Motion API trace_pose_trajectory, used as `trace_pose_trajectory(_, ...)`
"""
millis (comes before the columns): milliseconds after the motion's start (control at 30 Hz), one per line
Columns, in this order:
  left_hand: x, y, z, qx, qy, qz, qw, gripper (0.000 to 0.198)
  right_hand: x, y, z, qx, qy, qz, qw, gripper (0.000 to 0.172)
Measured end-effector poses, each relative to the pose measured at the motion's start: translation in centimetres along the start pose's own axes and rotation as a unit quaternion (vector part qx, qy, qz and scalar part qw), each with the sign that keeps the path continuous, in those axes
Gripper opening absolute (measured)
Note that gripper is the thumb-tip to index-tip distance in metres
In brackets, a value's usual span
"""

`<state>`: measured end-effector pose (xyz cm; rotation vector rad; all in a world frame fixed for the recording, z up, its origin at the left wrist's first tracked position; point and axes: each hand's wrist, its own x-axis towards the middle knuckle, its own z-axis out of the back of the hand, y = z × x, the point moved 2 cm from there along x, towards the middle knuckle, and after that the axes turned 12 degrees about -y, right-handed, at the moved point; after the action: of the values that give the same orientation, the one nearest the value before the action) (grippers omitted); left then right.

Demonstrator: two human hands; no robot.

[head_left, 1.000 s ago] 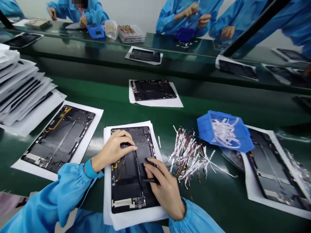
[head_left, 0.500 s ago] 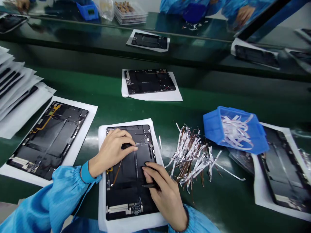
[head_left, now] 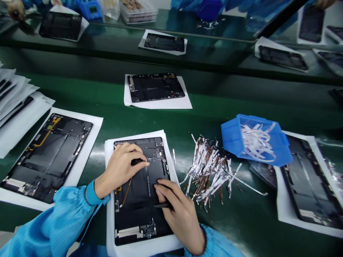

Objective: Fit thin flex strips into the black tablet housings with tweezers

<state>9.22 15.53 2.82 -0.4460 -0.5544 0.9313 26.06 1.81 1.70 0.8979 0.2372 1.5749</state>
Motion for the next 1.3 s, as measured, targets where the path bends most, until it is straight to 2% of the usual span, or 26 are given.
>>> trace_pose_trajectory(467,0.0,-0.2,-0.1,0.016,-0.003,0.01,1.0,0.005,-0.4,-0.2,-0.2,-0.008,-0.005,0.014,1.0,0.028)
trace_pose_trajectory(667,-0.2,-0.2,0.0,0.008,-0.014,-0.005,1.0,0.006,-0.6,0.4,0.5,-0.044,-0.009,0.085,0.995,0.036)
trace_pose_trajectory(900,-0.6,0.3,-0.2,-0.014,-0.039,-0.029,0.999,0.008,-0.4,1.4,0.5,-0.114,0.064,0.191,0.973,0.036)
trace_pose_trajectory(1100,-1.1,-0.2,0.4,-0.048,-0.058,-0.07,0.995,0.007,-1.3,1.3,0.1,-0.161,0.08,0.219,0.959,0.037)
trace_pose_trajectory(1300,-1.7,-1.7,1.4,-0.07,-0.091,-0.11,0.987,0.005,-1.3,1.3,0.2,-0.172,0.087,0.226,0.955,0.044)
